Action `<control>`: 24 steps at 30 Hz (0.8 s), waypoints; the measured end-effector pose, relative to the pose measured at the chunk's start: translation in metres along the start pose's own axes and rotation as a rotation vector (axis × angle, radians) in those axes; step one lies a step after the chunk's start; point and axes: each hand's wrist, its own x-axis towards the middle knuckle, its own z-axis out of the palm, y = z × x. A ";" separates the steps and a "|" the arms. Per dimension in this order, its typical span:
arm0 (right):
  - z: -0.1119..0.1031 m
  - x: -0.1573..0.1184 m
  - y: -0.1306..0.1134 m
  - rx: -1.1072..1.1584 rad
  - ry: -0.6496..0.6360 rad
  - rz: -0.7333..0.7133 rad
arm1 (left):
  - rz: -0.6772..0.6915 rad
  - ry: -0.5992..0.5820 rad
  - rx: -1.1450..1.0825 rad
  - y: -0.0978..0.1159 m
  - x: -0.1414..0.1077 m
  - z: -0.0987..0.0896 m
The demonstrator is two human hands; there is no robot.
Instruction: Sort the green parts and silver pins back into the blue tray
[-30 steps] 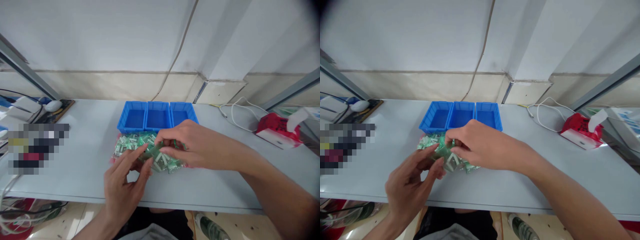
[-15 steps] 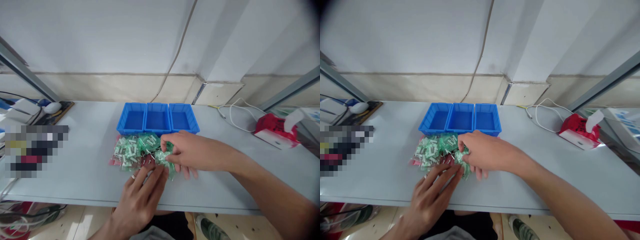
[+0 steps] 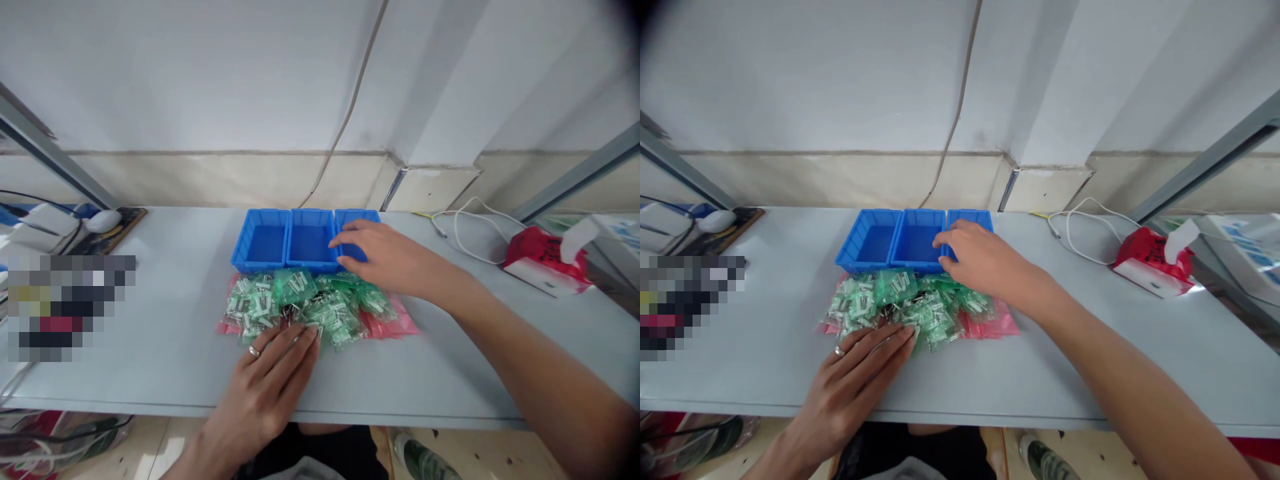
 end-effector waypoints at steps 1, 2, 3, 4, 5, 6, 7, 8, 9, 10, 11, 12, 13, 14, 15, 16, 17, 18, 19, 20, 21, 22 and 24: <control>0.003 0.001 0.002 0.013 -0.008 -0.016 | 0.022 0.001 -0.019 -0.003 0.002 -0.002; 0.005 0.001 0.002 0.023 -0.012 -0.026 | 0.037 0.000 -0.040 -0.006 0.003 -0.003; 0.006 0.002 0.003 0.030 -0.014 -0.033 | 0.045 -0.002 -0.065 -0.009 0.005 -0.004; 0.007 0.002 0.002 0.036 -0.018 -0.035 | 0.050 0.000 -0.088 -0.013 0.006 -0.005; 0.008 0.002 0.002 0.040 -0.021 -0.031 | 0.056 0.007 -0.109 -0.016 0.008 -0.005; 0.009 0.002 0.001 0.045 -0.024 -0.024 | 0.060 0.012 -0.117 -0.019 0.009 -0.005; 0.010 0.002 0.001 0.049 -0.027 -0.018 | 0.060 0.013 -0.109 -0.021 0.009 -0.005; 0.011 0.002 0.001 0.050 -0.030 -0.014 | 0.054 0.006 -0.083 -0.021 0.010 -0.004; 0.012 0.002 0.001 0.049 -0.037 -0.014 | 0.043 -0.001 -0.044 -0.021 0.009 -0.002; 0.013 0.002 0.002 0.045 -0.045 -0.017 | 0.025 -0.007 0.004 -0.021 0.009 -0.001; 0.013 0.003 0.002 0.037 -0.051 -0.020 | -0.003 -0.007 0.055 -0.019 0.008 0.000; 0.014 0.003 0.002 0.025 -0.057 -0.022 | -0.035 0.001 0.099 -0.017 0.007 0.001; 0.014 0.003 0.003 0.010 -0.059 -0.020 | -0.065 0.016 0.129 -0.015 0.007 0.002; 0.015 0.003 0.003 -0.006 -0.059 -0.016 | -0.090 0.033 0.146 -0.012 0.007 0.003; 0.015 0.004 0.003 -0.019 -0.059 -0.013 | -0.107 0.049 0.152 -0.010 0.007 0.003; 0.015 0.004 0.003 -0.029 -0.059 -0.012 | -0.115 0.057 0.153 -0.007 0.006 0.003; 0.016 0.004 0.002 -0.032 -0.059 -0.013 | -0.113 0.065 0.150 -0.005 0.006 0.003; 0.016 0.004 0.002 -0.031 -0.058 -0.014 | -0.109 0.068 0.144 -0.003 0.006 0.002; 0.017 0.004 0.001 -0.026 -0.055 -0.014 | -0.107 0.073 0.137 -0.002 0.006 0.001; 0.018 0.004 0.001 -0.018 -0.050 -0.014 | -0.106 0.077 0.125 -0.002 0.005 -0.001; 0.019 0.005 0.001 -0.006 -0.042 -0.013 | -0.109 0.082 0.105 -0.003 0.006 -0.004; 0.021 0.005 0.000 0.012 -0.030 -0.014 | -0.119 0.094 0.083 -0.006 0.008 -0.007; 0.023 0.005 0.001 0.055 0.004 -0.027 | -0.140 0.126 0.038 -0.020 0.017 -0.013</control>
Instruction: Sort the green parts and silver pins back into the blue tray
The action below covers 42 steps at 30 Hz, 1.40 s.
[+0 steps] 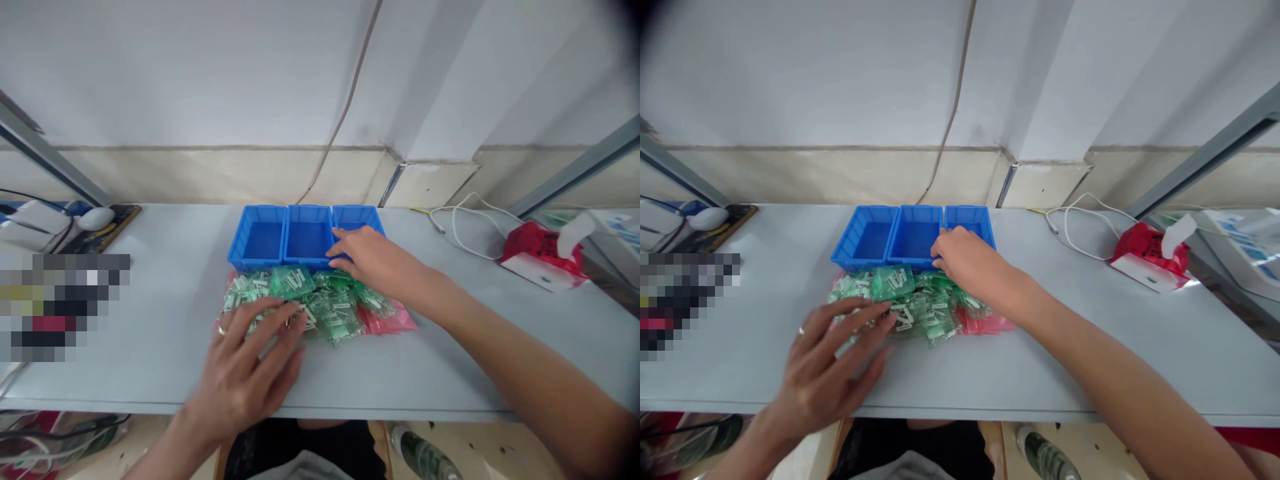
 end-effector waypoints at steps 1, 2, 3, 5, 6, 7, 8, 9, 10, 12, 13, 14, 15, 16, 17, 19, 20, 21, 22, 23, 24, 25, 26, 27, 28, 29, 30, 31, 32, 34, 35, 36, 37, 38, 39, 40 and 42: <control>0.001 0.000 0.000 0.018 0.017 -0.011 | -0.022 0.023 -0.011 -0.010 0.009 -0.001; 0.001 0.001 0.001 0.029 0.031 -0.022 | -0.031 0.019 -0.031 -0.022 0.020 -0.002; 0.001 0.001 0.001 0.034 0.039 -0.032 | -0.047 0.007 -0.048 -0.035 0.032 -0.002; 0.000 0.002 0.000 0.033 0.030 -0.038 | -0.045 -0.067 -0.071 -0.065 0.055 0.002; -0.001 0.002 -0.001 0.033 0.018 -0.035 | -0.009 -0.140 -0.102 -0.079 0.064 0.005; -0.003 0.002 -0.002 0.034 0.003 -0.031 | 0.007 -0.207 -0.136 -0.091 0.071 0.008; -0.005 0.002 -0.004 0.035 -0.011 -0.026 | 0.028 -0.279 -0.167 -0.102 0.076 0.011; -0.006 0.002 -0.005 0.037 -0.022 -0.023 | 0.038 -0.340 -0.187 -0.110 0.079 0.014; -0.007 0.002 -0.006 0.041 -0.029 -0.020 | 0.040 -0.393 -0.199 -0.116 0.080 0.017; -0.008 0.002 -0.007 0.046 -0.039 -0.012 | 0.029 -0.457 -0.212 -0.123 0.078 0.023; -0.008 0.002 -0.008 0.046 -0.044 -0.006 | 0.022 -0.468 -0.220 -0.125 0.077 0.025; -0.008 0.003 -0.007 0.046 -0.051 -0.003 | 0.015 -0.467 -0.230 -0.125 0.075 0.027; -0.007 0.003 -0.007 0.048 -0.057 -0.002 | 0.010 -0.456 -0.241 -0.126 0.074 0.029; -0.007 0.003 -0.007 0.052 -0.060 -0.002 | 0.008 -0.444 -0.253 -0.125 0.074 0.030; -0.006 0.003 -0.007 0.056 -0.062 -0.005 | 0.007 -0.436 -0.263 -0.125 0.074 0.030; -0.006 0.003 -0.006 0.051 -0.066 -0.016 | 0.000 -0.439 -0.270 -0.124 0.077 0.029; -0.007 0.003 -0.006 0.035 -0.068 -0.024 | -0.003 -0.448 -0.268 -0.124 0.079 0.028; -0.009 0.002 -0.006 0.013 -0.069 -0.038 | -0.007 -0.465 -0.268 -0.124 0.082 0.025; -0.011 0.002 -0.005 -0.012 -0.061 -0.057 | -0.011 -0.481 -0.274 -0.125 0.086 0.023; -0.013 0.001 -0.004 -0.035 -0.040 -0.075 | -0.018 -0.483 -0.290 -0.128 0.089 0.020; -0.015 -0.001 -0.003 -0.052 0.003 -0.089 | -0.034 -0.463 -0.312 -0.130 0.092 0.016; -0.017 -0.003 0.000 -0.061 0.071 -0.090 | -0.062 -0.413 -0.330 -0.134 0.095 0.013; -0.017 -0.006 0.003 -0.060 0.171 -0.079 | -0.099 -0.336 -0.334 -0.139 0.096 0.011; -0.015 -0.009 0.006 -0.049 0.302 -0.057 | -0.134 -0.237 -0.318 -0.144 0.095 0.009; -0.012 -0.012 0.011 -0.032 0.450 -0.028 | -0.157 -0.131 -0.276 -0.149 0.094 0.007; -0.007 -0.015 0.017 -0.010 0.606 -0.007 | -0.161 -0.038 -0.214 -0.155 0.090 0.006; -0.001 -0.018 0.023 0.004 0.737 0.008 | -0.139 0.032 -0.137 -0.159 0.086 0.006; 0.005 -0.021 0.030 0.005 0.813 0.004 | -0.094 0.073 -0.055 -0.163 0.082 0.006; 0.012 -0.023 0.036 -0.007 0.832 -0.010 | -0.037 0.086 0.023 -0.166 0.077 0.006; 0.022 -0.025 0.044 -0.030 0.810 -0.032 | 0.078 0.063 0.144 -0.167 0.069 0.005; 0.025 -0.025 0.046 -0.035 0.784 -0.038 | 0.120 0.051 0.176 -0.166 0.066 0.004; 0.027 -0.026 0.048 -0.034 0.765 -0.041 | 0.152 0.047 0.191 -0.164 0.065 0.003; 0.028 -0.026 0.048 -0.029 0.749 -0.046 | 0.174 0.048 0.192 -0.161 0.064 0.002; 0.029 -0.026 0.048 -0.026 0.736 -0.056 | 0.191 0.047 0.185 -0.158 0.064 0.002; 0.029 -0.027 0.048 -0.024 0.729 -0.072 | 0.208 0.044 0.176 -0.155 0.064 0.002; 0.029 -0.027 0.048 -0.023 0.730 -0.094 | 0.223 0.036 0.168 -0.153 0.064 0.003; 0.029 -0.028 0.048 -0.029 0.744 -0.126 | 0.243 0.010 0.154 -0.151 0.064 0.006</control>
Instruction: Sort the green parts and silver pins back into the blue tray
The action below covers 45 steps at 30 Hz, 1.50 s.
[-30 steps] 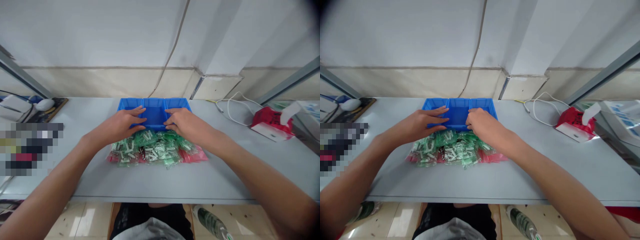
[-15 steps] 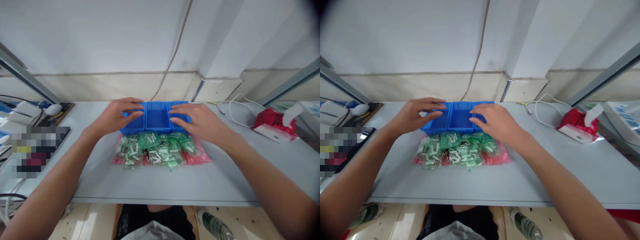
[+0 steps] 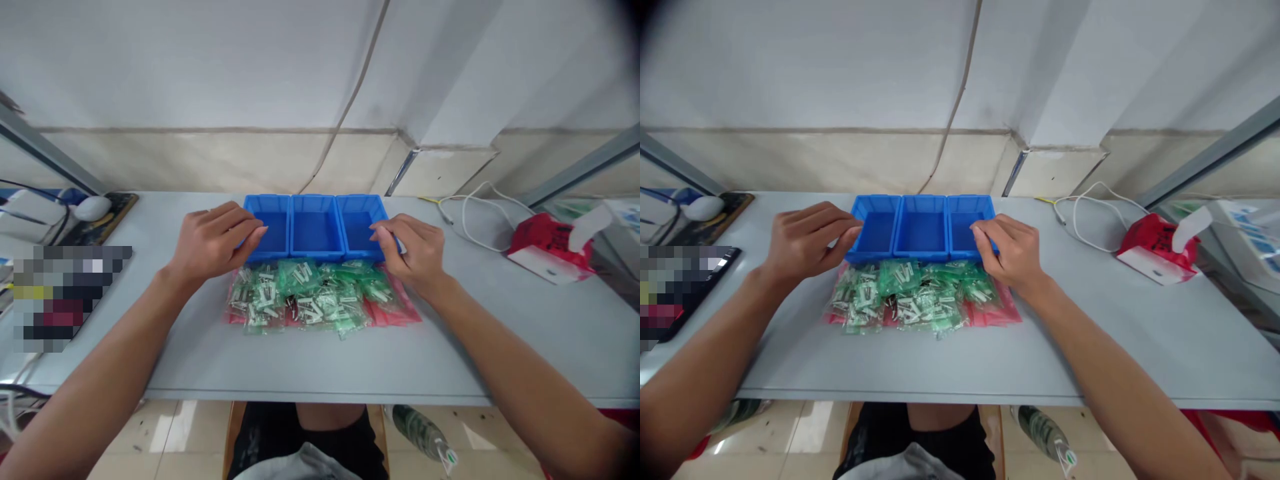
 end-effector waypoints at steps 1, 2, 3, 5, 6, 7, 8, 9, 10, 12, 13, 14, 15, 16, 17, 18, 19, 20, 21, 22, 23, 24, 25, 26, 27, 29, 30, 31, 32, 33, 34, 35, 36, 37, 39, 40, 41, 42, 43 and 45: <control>0.000 0.000 0.000 -0.004 0.006 -0.012 | 0.003 -0.013 -0.005 0.001 0.000 0.002; 0.000 0.000 0.000 -0.014 0.011 -0.019 | 0.000 -0.026 -0.007 0.001 -0.001 0.004; 0.000 0.000 0.000 -0.027 0.016 -0.022 | -0.010 -0.037 -0.005 0.001 -0.002 0.005; 0.001 0.001 -0.001 -0.054 0.026 -0.020 | -0.033 -0.045 0.003 0.002 -0.003 0.007; 0.001 0.002 -0.001 -0.064 0.032 -0.017 | -0.038 -0.038 0.006 0.002 -0.004 0.008; 0.001 0.004 -0.002 -0.075 0.042 -0.013 | -0.034 -0.026 0.009 0.003 -0.004 0.008; 0.001 0.005 -0.003 -0.085 0.051 -0.007 | -0.024 -0.016 0.011 0.004 -0.003 0.008; 0.001 0.007 -0.003 -0.095 0.059 -0.005 | -0.012 -0.010 0.014 0.005 -0.003 0.007; 0.001 0.009 -0.004 -0.103 0.067 -0.002 | -0.004 -0.009 0.018 0.005 -0.002 0.007; 0.002 0.011 -0.005 -0.122 0.073 -0.008 | -0.012 -0.019 0.028 0.006 -0.001 0.006; 0.002 0.011 -0.005 -0.135 0.072 -0.020 | -0.025 -0.028 0.028 0.007 -0.001 0.006; 0.001 0.011 -0.005 -0.149 0.071 -0.039 | -0.039 -0.038 0.024 0.007 0.000 0.006; 0.001 0.011 -0.005 -0.161 0.075 -0.064 | -0.052 -0.048 0.018 0.008 0.000 0.006; 0.001 0.010 -0.005 -0.169 0.087 -0.090 | -0.064 -0.060 0.013 0.008 0.000 0.006; 0.000 0.009 -0.005 -0.173 0.101 -0.114 | -0.075 -0.073 0.011 0.008 0.000 0.006; -0.001 0.008 -0.004 -0.171 0.116 -0.130 | -0.086 -0.081 0.011 0.008 0.000 0.006; -0.002 0.007 -0.004 -0.166 0.126 -0.138 | -0.095 -0.084 0.013 0.009 0.000 0.006; -0.003 0.006 -0.005 -0.157 0.130 -0.135 | -0.103 -0.082 0.011 0.009 -0.001 0.007; -0.003 0.006 -0.005 -0.146 0.127 -0.122 | -0.111 -0.076 0.004 0.009 -0.001 0.007; -0.004 0.005 -0.006 -0.129 0.119 -0.099 | -0.117 -0.071 -0.005 0.009 -0.002 0.008; -0.004 0.004 -0.008 -0.103 0.112 -0.069 | -0.123 -0.069 -0.010 0.009 -0.002 0.009; -0.005 0.003 -0.010 -0.068 0.114 -0.042 | -0.128 -0.073 -0.006 0.010 -0.002 0.010; -0.005 0.003 -0.013 -0.030 0.118 -0.023 | -0.133 -0.079 0.012 0.010 -0.003 0.010; -0.005 0.002 -0.016 0.004 0.130 -0.016 | -0.136 -0.084 0.042 0.010 -0.003 0.010; -0.004 0.002 -0.019 0.029 0.144 -0.025 | -0.137 -0.084 0.079 0.011 -0.003 0.011; -0.004 0.003 -0.026 0.046 0.180 -0.065 | -0.136 -0.070 0.143 0.012 -0.003 0.011; -0.004 0.004 -0.029 0.044 0.194 -0.083 | -0.134 -0.060 0.161 0.012 -0.003 0.011; -0.004 0.004 -0.032 0.042 0.203 -0.093 | -0.132 -0.054 0.169 0.013 -0.003 0.010; -0.004 0.005 -0.035 0.045 0.210 -0.102 | -0.131 -0.053 0.171 0.014 -0.003 0.010; -0.004 0.005 -0.037 0.053 0.213 -0.109 | -0.128 -0.053 0.169 0.015 -0.002 0.009; -0.003 0.005 -0.040 0.060 0.212 -0.120 | -0.124 -0.055 0.166 0.016 -0.002 0.008; -0.003 0.005 -0.041 0.066 0.206 -0.135 | -0.117 -0.058 0.160 0.017 -0.002 0.007; -0.002 0.004 -0.043 0.071 0.199 -0.151 | -0.111 -0.063 0.151 0.018 -0.001 0.007; -0.002 0.004 -0.045 0.076 0.191 -0.166 | -0.103 -0.064 0.143 0.019 -0.001 0.006; -0.002 0.003 -0.048 0.078 0.174 -0.182 | -0.082 -0.053 0.135 0.021 0.000 0.005; -0.002 0.003 -0.050 0.075 0.167 -0.182 | -0.065 -0.038 0.136 0.023 0.000 0.005; -0.003 0.002 -0.052 0.071 0.160 -0.179 | -0.044 -0.015 0.138 0.024 0.001 0.004; -0.003 0.002 -0.054 0.067 0.155 -0.174 | -0.020 0.010 0.138 0.025 0.002 0.003; -0.004 0.002 -0.056 0.065 0.154 -0.175 | 0.003 0.032 0.132 0.027 0.003 0.002; -0.004 0.002 -0.059 0.073 0.158 -0.189 | 0.035 0.054 0.110 0.031 0.004 -0.001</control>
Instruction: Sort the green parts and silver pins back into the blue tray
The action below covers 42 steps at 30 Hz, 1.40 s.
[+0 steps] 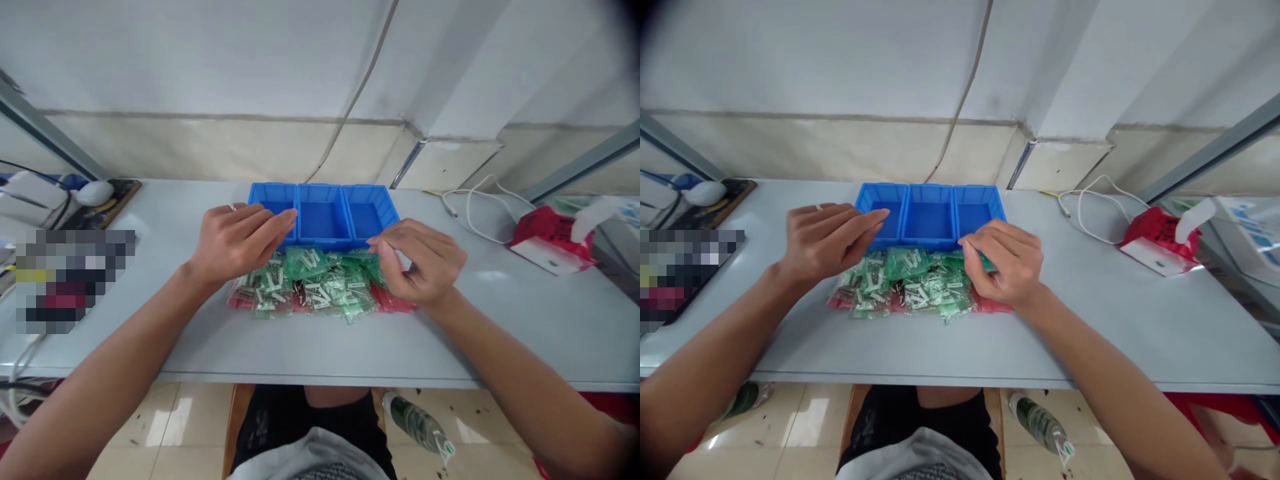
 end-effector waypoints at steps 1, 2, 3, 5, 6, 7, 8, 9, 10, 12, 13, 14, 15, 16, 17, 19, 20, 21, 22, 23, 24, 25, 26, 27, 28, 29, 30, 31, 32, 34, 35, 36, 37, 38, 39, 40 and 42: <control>0.000 0.000 -0.001 0.008 0.002 -0.015 | 0.015 0.011 -0.010 0.002 0.001 -0.002; 0.000 0.000 -0.002 0.015 0.002 -0.033 | 0.034 0.028 -0.016 0.004 0.002 -0.003; 0.001 0.000 -0.002 0.015 -0.001 -0.052 | 0.058 0.050 -0.021 0.006 0.003 -0.004; 0.001 0.001 -0.002 -0.004 -0.013 -0.087 | 0.103 0.098 -0.026 0.010 0.004 -0.005; 0.001 0.001 -0.002 -0.023 -0.016 -0.099 | 0.115 0.111 -0.030 0.012 0.004 -0.005; 0.001 0.002 -0.002 -0.043 -0.022 -0.105 | 0.120 0.116 -0.034 0.014 0.005 -0.004; 0.001 0.002 -0.002 -0.059 -0.030 -0.108 | 0.123 0.121 -0.041 0.015 0.005 -0.004; 0.001 0.003 -0.001 -0.068 -0.038 -0.111 | 0.125 0.129 -0.047 0.016 0.006 -0.003; 0.002 0.004 -0.001 -0.072 -0.044 -0.114 | 0.129 0.140 -0.054 0.016 0.006 -0.003; 0.002 0.005 -0.001 -0.065 -0.051 -0.132 | 0.140 0.163 -0.062 0.018 0.008 -0.002; 0.002 0.005 0.000 -0.057 -0.056 -0.142 | 0.144 0.170 -0.062 0.018 0.008 -0.002; 0.003 0.005 0.000 -0.050 -0.059 -0.153 | 0.144 0.171 -0.061 0.018 0.009 -0.002; 0.003 0.005 0.000 -0.045 -0.066 -0.163 | 0.141 0.172 -0.061 0.019 0.009 -0.002; 0.003 0.004 0.001 -0.040 -0.078 -0.174 | 0.136 0.172 -0.062 0.020 0.010 -0.002; 0.003 0.004 0.001 -0.034 -0.090 -0.186 | 0.129 0.172 -0.065 0.020 0.010 -0.002; 0.002 0.003 0.002 -0.026 -0.109 -0.211 | 0.117 0.168 -0.070 0.022 0.009 -0.001; 0.002 0.002 0.002 -0.021 -0.115 -0.222 | 0.115 0.163 -0.073 0.022 0.009 0.000; 0.002 0.002 0.002 -0.017 -0.122 -0.231 | 0.117 0.158 -0.075 0.022 0.009 0.000; 0.001 0.002 0.002 -0.011 -0.128 -0.238 | 0.120 0.154 -0.078 0.023 0.008 0.001; 0.001 0.002 0.001 -0.005 -0.138 -0.239 | 0.120 0.151 -0.081 0.023 0.007 0.002; 0.001 0.002 0.001 0.004 -0.148 -0.237 | 0.117 0.147 -0.085 0.023 0.006 0.002; 0.002 0.003 0.000 0.016 -0.159 -0.233 | 0.112 0.145 -0.089 0.022 0.006 0.003; 0.002 0.003 -0.001 0.028 -0.169 -0.230 | 0.104 0.144 -0.091 0.022 0.005 0.003; 0.002 0.004 -0.001 0.038 -0.177 -0.228 | 0.098 0.145 -0.091 0.021 0.005 0.003; 0.003 0.004 -0.002 0.047 -0.183 -0.225 | 0.094 0.146 -0.090 0.021 0.005 0.003; 0.003 0.004 -0.002 0.055 -0.190 -0.222 | 0.091 0.145 -0.087 0.020 0.005 0.004; 0.003 0.004 -0.002 0.063 -0.198 -0.219 | 0.089 0.143 -0.082 0.020 0.005 0.004; 0.002 0.004 -0.002 0.074 -0.211 -0.217 | 0.084 0.142 -0.078 0.020 0.005 0.004; 0.002 0.003 -0.002 0.089 -0.229 -0.220 | 0.077 0.139 -0.073 0.020 0.005 0.004; 0.000 0.003 -0.002 0.123 -0.279 -0.239 | 0.061 0.137 -0.066 0.019 0.005 0.004; 0.000 0.003 -0.004 0.135 -0.308 -0.249 | 0.055 0.135 -0.063 0.019 0.005 0.004; 0.000 0.003 -0.006 0.138 -0.337 -0.253 | 0.051 0.133 -0.060 0.019 0.005 0.005; 0.000 0.003 -0.009 0.132 -0.364 -0.250 | 0.050 0.130 -0.058 0.018 0.005 0.005; 0.001 0.003 -0.013 0.121 -0.389 -0.245 | 0.051 0.130 -0.055 0.018 0.005 0.005; 0.002 0.004 -0.018 0.109 -0.409 -0.243 | 0.050 0.131 -0.052 0.017 0.005 0.005; 0.003 0.005 -0.023 0.106 -0.418 -0.244 | 0.045 0.134 -0.049 0.016 0.004 0.005; 0.003 0.009 -0.038 0.145 -0.383 -0.259 | 0.032 0.141 -0.044 0.014 0.004 0.005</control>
